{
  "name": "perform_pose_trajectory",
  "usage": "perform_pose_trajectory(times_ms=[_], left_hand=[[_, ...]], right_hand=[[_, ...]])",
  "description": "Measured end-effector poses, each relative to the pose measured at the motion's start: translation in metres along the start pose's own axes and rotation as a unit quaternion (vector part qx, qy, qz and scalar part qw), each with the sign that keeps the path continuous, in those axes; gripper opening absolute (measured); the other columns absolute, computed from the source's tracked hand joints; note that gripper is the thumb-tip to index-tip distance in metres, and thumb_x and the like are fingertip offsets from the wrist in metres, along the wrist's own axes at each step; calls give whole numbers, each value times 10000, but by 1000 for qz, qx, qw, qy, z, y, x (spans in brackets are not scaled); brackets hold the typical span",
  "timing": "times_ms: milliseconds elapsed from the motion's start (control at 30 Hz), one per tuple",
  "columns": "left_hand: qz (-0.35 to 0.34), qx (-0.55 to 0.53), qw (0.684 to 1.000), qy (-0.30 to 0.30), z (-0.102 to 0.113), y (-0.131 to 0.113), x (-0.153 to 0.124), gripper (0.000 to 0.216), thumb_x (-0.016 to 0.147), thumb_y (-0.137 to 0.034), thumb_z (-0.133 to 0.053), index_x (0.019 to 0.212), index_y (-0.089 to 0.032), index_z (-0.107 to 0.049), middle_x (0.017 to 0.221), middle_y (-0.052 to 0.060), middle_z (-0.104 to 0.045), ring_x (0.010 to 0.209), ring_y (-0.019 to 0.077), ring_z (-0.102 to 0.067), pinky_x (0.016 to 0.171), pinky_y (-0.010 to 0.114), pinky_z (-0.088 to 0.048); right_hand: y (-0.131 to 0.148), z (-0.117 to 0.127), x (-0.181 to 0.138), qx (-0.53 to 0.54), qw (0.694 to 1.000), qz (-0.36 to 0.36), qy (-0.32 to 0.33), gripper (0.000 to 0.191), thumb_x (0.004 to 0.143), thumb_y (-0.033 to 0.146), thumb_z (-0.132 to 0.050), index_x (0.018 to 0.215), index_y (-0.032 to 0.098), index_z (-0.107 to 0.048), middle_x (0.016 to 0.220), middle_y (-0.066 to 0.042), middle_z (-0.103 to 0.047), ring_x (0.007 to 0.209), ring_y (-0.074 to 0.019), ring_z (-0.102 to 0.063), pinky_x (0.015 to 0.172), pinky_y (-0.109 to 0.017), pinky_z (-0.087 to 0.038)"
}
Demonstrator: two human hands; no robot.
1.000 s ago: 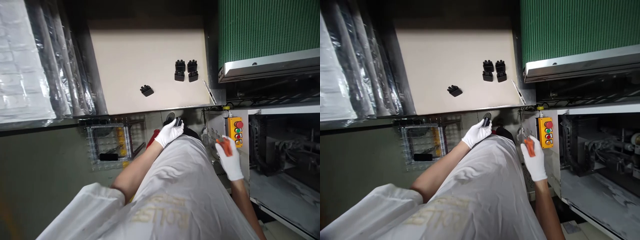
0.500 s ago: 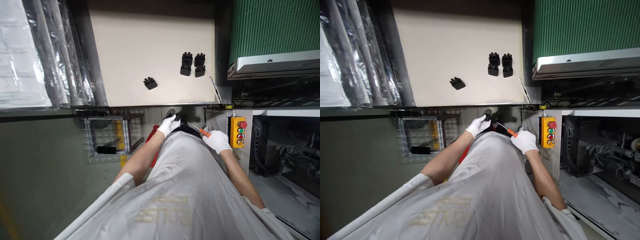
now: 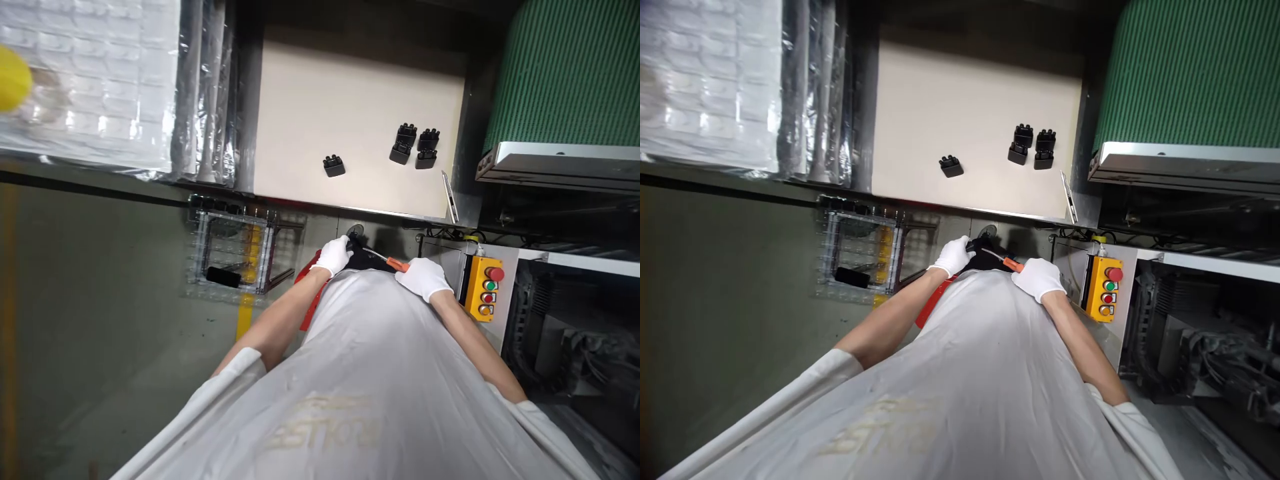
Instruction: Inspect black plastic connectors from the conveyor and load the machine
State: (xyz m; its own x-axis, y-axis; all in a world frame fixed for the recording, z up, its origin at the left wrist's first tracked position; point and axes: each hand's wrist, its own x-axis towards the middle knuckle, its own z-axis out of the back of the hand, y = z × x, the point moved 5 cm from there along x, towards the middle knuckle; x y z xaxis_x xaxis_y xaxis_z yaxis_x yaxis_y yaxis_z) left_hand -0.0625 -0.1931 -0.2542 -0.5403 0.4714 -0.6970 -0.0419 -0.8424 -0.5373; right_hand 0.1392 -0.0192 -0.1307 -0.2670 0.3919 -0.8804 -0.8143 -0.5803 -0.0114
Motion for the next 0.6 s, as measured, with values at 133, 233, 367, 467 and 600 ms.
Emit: perform_pose_trajectory(times_ms=[133,233,367,467,600], left_hand=[[-23,-11,1000,0,4,-4,-10,306,705,-106,-838,937,-206,-666,1039,151,-766,1268,400,-664,1165,507,-422],[-23,-65,998,4,10,-4,-12,303,719,-205,-867,930,-198,-650,957,117,-746,1103,344,-711,1027,448,-519],[-13,-180,981,70,15,-2,-12,424,813,-531,-804,911,-167,-609,842,76,-680,715,179,-655,724,333,-563],[-24,-244,959,145,14,-5,-19,576,744,-669,-817,876,-148,-610,847,90,-670,658,131,-605,636,289,-533],[-39,-259,944,201,10,-10,-37,619,629,-663,-903,811,-130,-645,819,110,-677,703,171,-639,623,308,-538]], right_hand=[[-3,6,6,3,999,37,12,571,906,530,-572,1308,183,-782,1265,-211,-776,1185,-382,-734,899,-382,-547],[-10,6,7,13,996,83,22,590,910,509,-589,1450,296,-700,1367,-135,-754,1219,-351,-724,925,-348,-525],[-22,-1,10,35,992,120,31,639,900,481,-613,1530,371,-613,1462,-72,-708,1229,-332,-717,930,-327,-507],[-29,-6,16,54,990,127,32,650,863,456,-650,1506,355,-643,1480,-69,-696,1222,-328,-717,896,-312,-499],[-37,-5,21,76,992,101,13,562,829,456,-646,1306,197,-791,1273,-170,-788,1069,-333,-764,740,-313,-479]])
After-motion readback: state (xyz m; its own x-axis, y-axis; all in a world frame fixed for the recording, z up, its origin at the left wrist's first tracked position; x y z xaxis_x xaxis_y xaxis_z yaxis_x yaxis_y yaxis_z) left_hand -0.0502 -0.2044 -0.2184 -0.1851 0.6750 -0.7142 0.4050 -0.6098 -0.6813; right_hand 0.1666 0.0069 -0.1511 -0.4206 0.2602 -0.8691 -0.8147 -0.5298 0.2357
